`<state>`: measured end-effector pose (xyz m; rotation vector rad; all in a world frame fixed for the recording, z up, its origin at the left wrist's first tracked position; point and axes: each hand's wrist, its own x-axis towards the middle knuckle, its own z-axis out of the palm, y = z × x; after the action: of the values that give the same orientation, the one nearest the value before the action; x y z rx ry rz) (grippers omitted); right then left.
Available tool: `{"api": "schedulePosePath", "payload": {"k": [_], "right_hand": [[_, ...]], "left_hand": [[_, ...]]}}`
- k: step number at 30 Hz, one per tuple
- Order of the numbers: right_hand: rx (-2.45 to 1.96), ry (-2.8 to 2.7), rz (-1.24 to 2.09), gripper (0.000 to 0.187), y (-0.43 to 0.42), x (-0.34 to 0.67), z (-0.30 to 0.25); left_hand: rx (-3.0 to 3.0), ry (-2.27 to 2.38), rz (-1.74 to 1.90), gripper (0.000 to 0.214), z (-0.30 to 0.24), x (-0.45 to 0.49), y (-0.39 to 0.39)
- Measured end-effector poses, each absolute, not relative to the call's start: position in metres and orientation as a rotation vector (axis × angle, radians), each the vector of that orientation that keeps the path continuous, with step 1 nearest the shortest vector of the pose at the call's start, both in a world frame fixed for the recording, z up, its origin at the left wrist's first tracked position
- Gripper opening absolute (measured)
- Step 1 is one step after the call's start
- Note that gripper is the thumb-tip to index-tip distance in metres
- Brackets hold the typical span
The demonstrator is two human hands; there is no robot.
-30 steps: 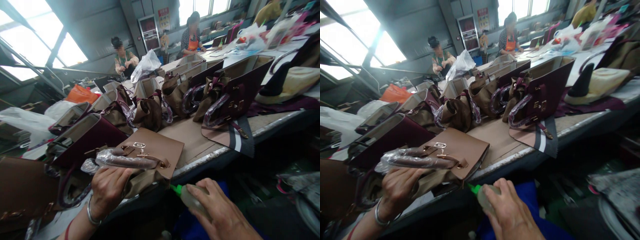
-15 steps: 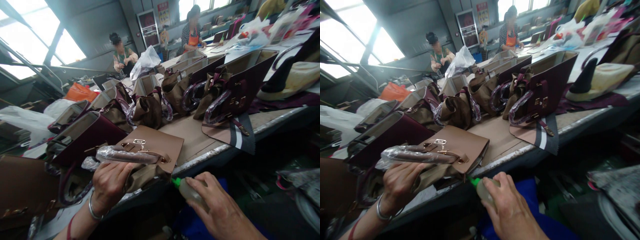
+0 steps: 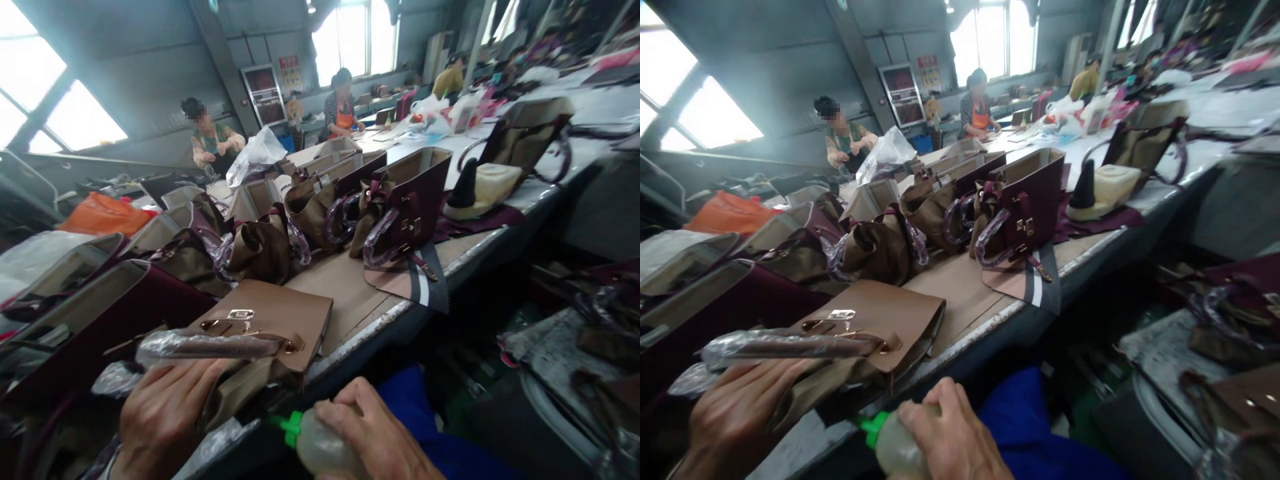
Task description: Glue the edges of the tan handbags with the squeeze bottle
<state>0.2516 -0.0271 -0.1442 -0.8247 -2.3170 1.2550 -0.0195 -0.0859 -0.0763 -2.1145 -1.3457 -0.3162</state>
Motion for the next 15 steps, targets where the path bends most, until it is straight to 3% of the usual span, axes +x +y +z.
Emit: {"api": "schedulePosePath", "payload": {"k": [5, 10, 15], "right_hand": [[-0.88, -2.058, 1.596, 0.048, -0.012, 0.265, -0.138], [-1.103, -1.833, 1.492, 0.048, 0.006, 0.302, -0.16], [-1.221, -1.699, 1.272, 0.061, 0.037, 0.341, -0.202]], "left_hand": [[-2.13, -1.241, -0.217, 0.025, -0.049, -0.017, -0.051], [-2.075, -1.355, 0.03, 0.03, 0.004, 0.006, -0.001], [-1.917, -1.974, 0.425, 0.035, 0.043, 0.024, 0.044]]}}
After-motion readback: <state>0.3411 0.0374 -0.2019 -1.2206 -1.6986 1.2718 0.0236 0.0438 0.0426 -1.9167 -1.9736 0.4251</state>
